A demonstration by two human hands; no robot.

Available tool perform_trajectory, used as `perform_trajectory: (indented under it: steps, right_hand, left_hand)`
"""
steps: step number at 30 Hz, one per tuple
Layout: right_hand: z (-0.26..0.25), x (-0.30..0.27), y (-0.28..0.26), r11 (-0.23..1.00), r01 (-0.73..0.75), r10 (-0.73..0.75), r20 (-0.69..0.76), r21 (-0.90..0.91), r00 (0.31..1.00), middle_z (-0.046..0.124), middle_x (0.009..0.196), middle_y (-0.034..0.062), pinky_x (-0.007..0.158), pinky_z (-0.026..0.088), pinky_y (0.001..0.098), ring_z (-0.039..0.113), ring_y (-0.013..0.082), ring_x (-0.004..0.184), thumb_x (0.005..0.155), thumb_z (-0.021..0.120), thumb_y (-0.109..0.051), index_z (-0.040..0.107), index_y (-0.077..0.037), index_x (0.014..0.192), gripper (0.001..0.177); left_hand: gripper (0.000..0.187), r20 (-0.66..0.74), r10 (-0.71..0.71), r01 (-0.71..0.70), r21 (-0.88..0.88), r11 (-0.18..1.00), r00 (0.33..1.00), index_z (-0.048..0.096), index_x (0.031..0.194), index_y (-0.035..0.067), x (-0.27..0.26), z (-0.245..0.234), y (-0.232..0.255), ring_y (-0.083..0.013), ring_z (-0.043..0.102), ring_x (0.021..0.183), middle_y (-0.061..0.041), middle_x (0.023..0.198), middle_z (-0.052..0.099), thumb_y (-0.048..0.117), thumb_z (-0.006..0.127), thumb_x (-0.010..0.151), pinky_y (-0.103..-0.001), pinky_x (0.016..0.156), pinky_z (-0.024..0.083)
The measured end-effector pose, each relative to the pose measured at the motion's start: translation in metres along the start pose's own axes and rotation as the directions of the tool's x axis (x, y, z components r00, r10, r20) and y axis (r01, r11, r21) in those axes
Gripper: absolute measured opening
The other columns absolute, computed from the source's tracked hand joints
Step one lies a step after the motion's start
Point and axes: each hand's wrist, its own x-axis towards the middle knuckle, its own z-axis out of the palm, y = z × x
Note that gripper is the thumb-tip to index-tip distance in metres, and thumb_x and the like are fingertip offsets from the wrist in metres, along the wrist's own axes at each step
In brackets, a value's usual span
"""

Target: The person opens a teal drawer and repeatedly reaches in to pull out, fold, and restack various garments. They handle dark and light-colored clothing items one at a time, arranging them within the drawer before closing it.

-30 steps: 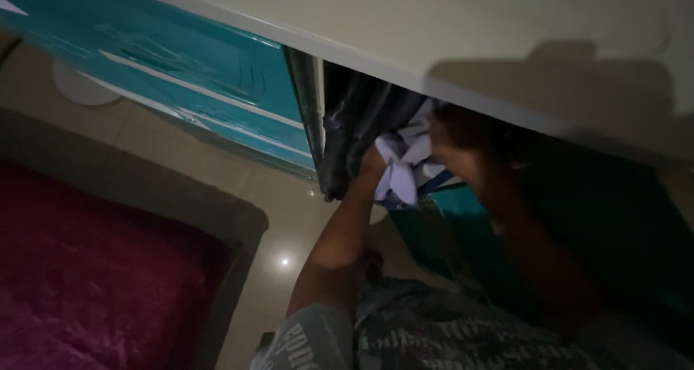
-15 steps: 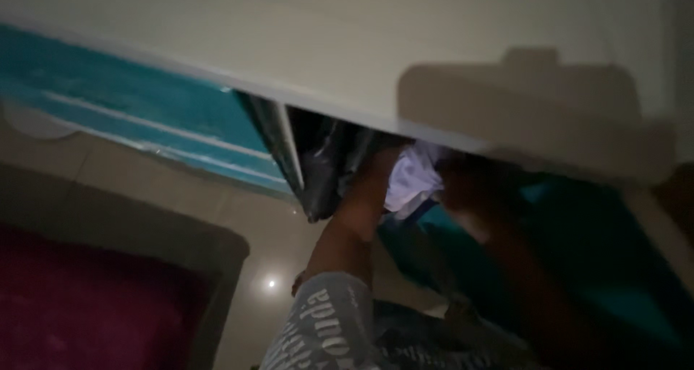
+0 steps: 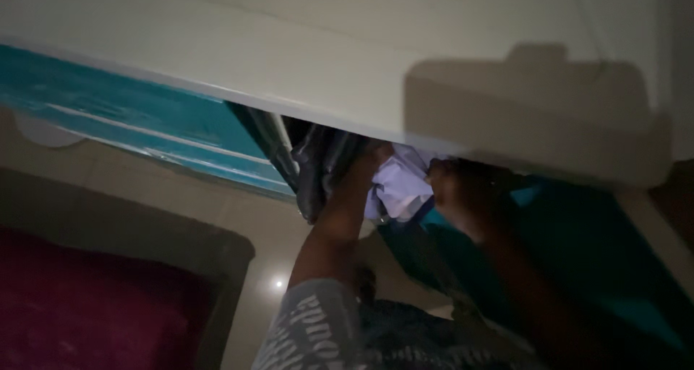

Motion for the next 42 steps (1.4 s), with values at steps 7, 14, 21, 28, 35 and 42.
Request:
perform_trajectory:
  steps: [7,14,21,28,35,42]
  right_hand:
    - [0.005,0.005,0.002,0.818,-0.248,0.038,0.382,0.519,0.923,0.069,0.093,0.0111,0.076,0.059,0.0336,0.068,0.0218,0.080,0.101,0.053,-0.023,0.066,-0.008,0.100,0.020]
    - [-0.009,-0.010,-0.002,0.575,-0.224,0.023,0.259,0.787,0.966,0.064,0.105,0.0100,0.089,0.055,0.0402,0.066,0.0213,0.097,0.084,0.065,-0.005,0.065,-0.010,0.103,0.020]
    - [-0.011,-0.009,-0.052,0.876,0.284,-0.077,-0.467,0.390,0.881,0.053,0.143,0.0240,0.100,0.055,0.0435,0.060,0.0358,0.127,0.088,0.075,-0.004,0.058,-0.001,0.133,0.048]
    - [0.027,0.021,-0.082,0.487,0.371,0.217,-0.521,0.791,0.825,0.052,0.137,0.0253,0.098,0.061,0.0425,0.064,0.0312,0.122,0.079,0.082,0.006,0.016,-0.002,0.162,0.106]
    - [0.083,0.050,-0.078,0.653,0.514,0.070,-0.720,0.557,0.691,0.026,0.158,0.0362,0.113,0.044,0.0519,0.043,0.0523,0.138,0.076,0.089,-0.004,0.013,0.004,0.160,0.114]
    - [0.157,0.086,-0.040,0.657,0.132,0.275,-0.400,0.742,0.874,0.048,0.142,0.0313,0.107,0.045,0.0481,0.053,0.0465,0.129,0.081,0.085,-0.023,0.024,0.005,0.153,0.098]
  left_hand:
    - [0.055,-0.099,0.081,-0.090,-0.089,0.992,0.992,0.065,0.128,0.007,0.017,0.001,0.027,-0.0330,0.061,0.122,-0.016,0.131,0.066,0.051,0.054,0.098,-0.041,0.106,0.044]
    - [0.058,0.013,0.131,-0.129,-0.123,0.984,0.991,0.063,0.132,0.007,0.002,0.027,0.038,-0.0330,0.060,0.126,-0.016,0.135,0.065,0.053,0.054,0.097,-0.040,0.109,0.042]
    - [0.062,-0.066,0.056,-0.076,-0.354,0.932,0.996,0.062,0.136,0.007,-0.099,-0.011,-0.037,-0.0329,0.058,0.129,-0.016,0.139,0.063,0.056,0.054,0.097,-0.040,0.111,0.041]
    - [0.062,-0.329,0.005,-0.126,-0.346,0.930,0.944,0.060,0.139,0.008,-0.187,-0.067,-0.085,-0.0358,0.054,0.133,-0.018,0.141,0.062,0.056,0.053,0.101,-0.041,0.112,0.038]
    - [0.058,0.160,-0.203,0.243,-0.294,0.925,0.966,0.050,0.151,0.016,-0.240,-0.074,-0.026,-0.0395,0.071,0.106,-0.019,0.116,0.074,0.032,0.053,0.095,-0.047,0.091,0.055]
    - [0.084,0.044,0.051,-0.037,-0.263,0.964,0.998,0.031,0.156,0.005,-0.273,-0.110,0.001,-0.0328,0.072,0.104,-0.024,0.115,0.072,0.025,0.069,0.084,-0.039,0.089,0.056]
